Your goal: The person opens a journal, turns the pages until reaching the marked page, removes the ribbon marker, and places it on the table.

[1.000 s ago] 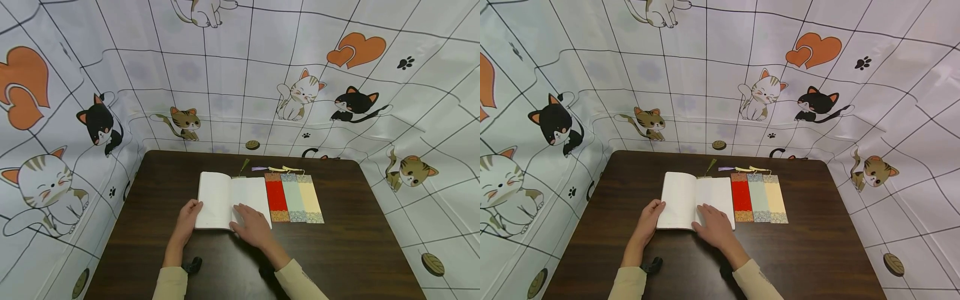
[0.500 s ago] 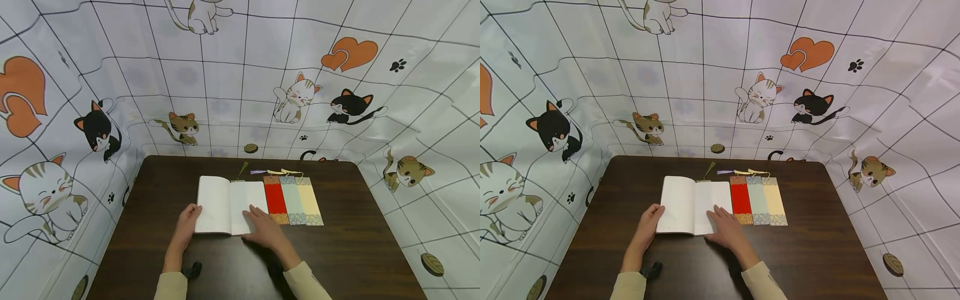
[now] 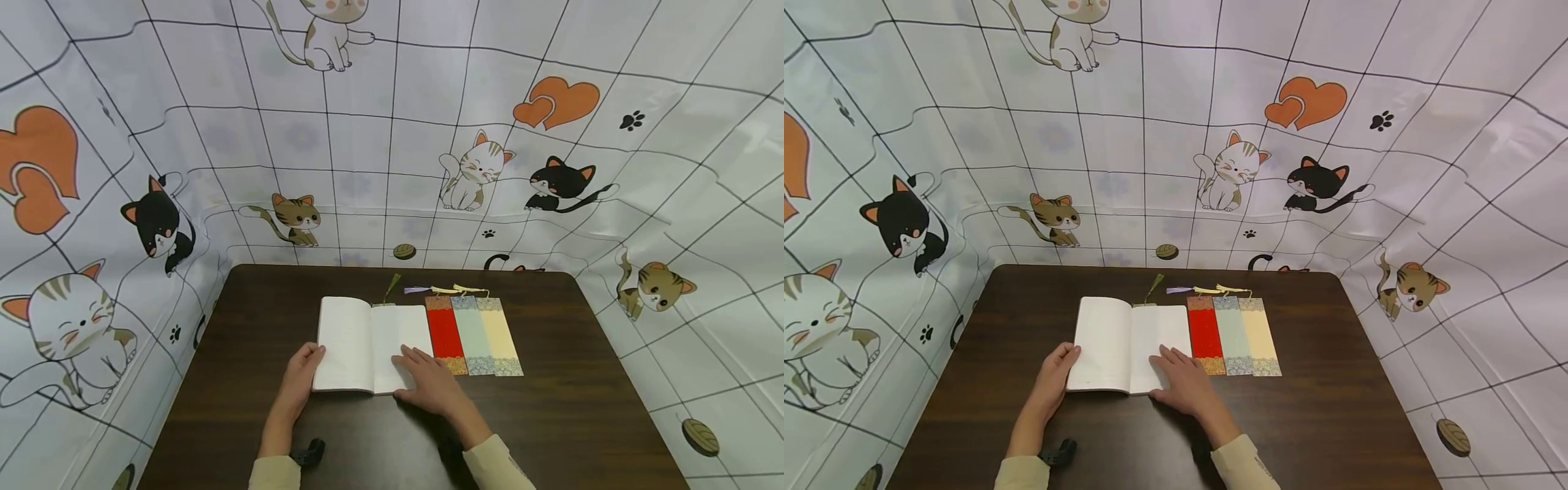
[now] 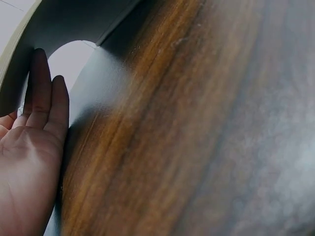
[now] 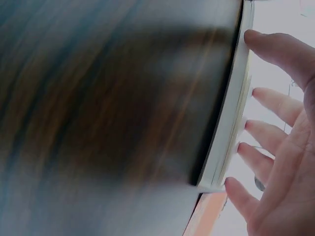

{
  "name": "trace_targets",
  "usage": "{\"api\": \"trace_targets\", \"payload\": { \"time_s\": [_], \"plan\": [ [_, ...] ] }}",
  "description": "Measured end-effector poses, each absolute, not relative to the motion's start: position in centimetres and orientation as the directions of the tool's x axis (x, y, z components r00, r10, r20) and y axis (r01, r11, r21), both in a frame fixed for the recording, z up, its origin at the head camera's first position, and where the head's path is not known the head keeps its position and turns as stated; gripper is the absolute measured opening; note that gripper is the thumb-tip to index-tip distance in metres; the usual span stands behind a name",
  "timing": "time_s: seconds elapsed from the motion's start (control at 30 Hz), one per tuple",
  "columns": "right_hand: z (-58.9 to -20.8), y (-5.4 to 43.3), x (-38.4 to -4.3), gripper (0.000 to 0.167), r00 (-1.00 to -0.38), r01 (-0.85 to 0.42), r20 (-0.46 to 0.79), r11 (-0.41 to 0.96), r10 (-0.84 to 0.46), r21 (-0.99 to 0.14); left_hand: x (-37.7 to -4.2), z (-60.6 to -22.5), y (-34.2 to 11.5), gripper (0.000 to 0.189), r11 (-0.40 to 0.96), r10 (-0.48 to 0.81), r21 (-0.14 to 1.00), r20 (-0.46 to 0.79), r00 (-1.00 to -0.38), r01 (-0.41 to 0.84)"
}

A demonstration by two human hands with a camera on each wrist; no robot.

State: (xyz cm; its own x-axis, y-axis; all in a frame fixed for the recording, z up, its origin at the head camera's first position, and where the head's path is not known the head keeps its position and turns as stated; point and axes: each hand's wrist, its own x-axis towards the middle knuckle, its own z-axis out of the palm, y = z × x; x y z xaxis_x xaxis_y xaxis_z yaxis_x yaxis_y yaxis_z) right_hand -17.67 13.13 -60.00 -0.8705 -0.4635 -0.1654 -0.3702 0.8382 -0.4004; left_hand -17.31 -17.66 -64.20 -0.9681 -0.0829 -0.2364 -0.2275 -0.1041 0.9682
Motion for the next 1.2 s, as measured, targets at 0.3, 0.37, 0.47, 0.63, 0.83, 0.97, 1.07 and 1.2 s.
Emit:
{"api": "trace_targets", "payload": {
  "time_s": [0.3,0.37,0.47,0.63,0.83,0.97,1.07,1.2],
  "plan": [
    [-60.2,13.6,-18.0,0.068,-0.843,-0.384,-0.175,0.797,-0.509,-0.466,-17.5,-64.1,-18.0,0.032,-0.077,-0.099,0.973,-0.225,-0.969,-0.218],
    [-60.2,13.8,-17.9,0.065,-0.834,-0.395,-0.173,0.787,-0.524,-0.475,-17.5,-64.1,-18.0,0.033,-0.073,-0.098,0.973,-0.227,-0.969,-0.22],
    [-60.2,14.0,-17.8,0.049,-0.824,-0.428,-0.148,0.771,-0.548,-0.471,-17.5,-64.1,-18.0,0.033,-0.086,-0.093,0.97,-0.236,-0.967,-0.228],
    [-60.4,14.1,-17.6,0.005,-0.816,-0.503,-0.067,0.762,-0.574,-0.407,-17.2,-64.5,-17.9,0.031,-0.121,-0.069,0.968,-0.228,-0.971,-0.219],
    [-60.7,14.1,-17.3,0.005,-0.808,-0.561,-0.001,0.769,-0.589,-0.307,-17.0,-64.6,-18.0,0.031,-0.111,-0.08,0.972,-0.218,-0.973,-0.208],
    [-60.5,14.1,-17.2,0.006,-0.788,-0.606,0.064,0.754,-0.612,-0.255,-17.3,-64.6,-17.9,0.033,-0.107,-0.081,0.975,-0.206,-0.975,-0.197],
    [-60.3,14.2,-17.2,0.005,-0.798,-0.594,0.063,0.765,-0.599,-0.248,-17.4,-64.7,-17.8,0.031,-0.107,-0.088,0.971,-0.226,-0.97,-0.216],
    [-60.2,14.6,-17.1,0.018,-0.84,-0.537,0.059,0.808,-0.54,-0.242,-17.5,-64.8,-17.9,0.029,-0.12,-0.094,0.965,-0.245,-0.965,-0.233]
  ]
}}
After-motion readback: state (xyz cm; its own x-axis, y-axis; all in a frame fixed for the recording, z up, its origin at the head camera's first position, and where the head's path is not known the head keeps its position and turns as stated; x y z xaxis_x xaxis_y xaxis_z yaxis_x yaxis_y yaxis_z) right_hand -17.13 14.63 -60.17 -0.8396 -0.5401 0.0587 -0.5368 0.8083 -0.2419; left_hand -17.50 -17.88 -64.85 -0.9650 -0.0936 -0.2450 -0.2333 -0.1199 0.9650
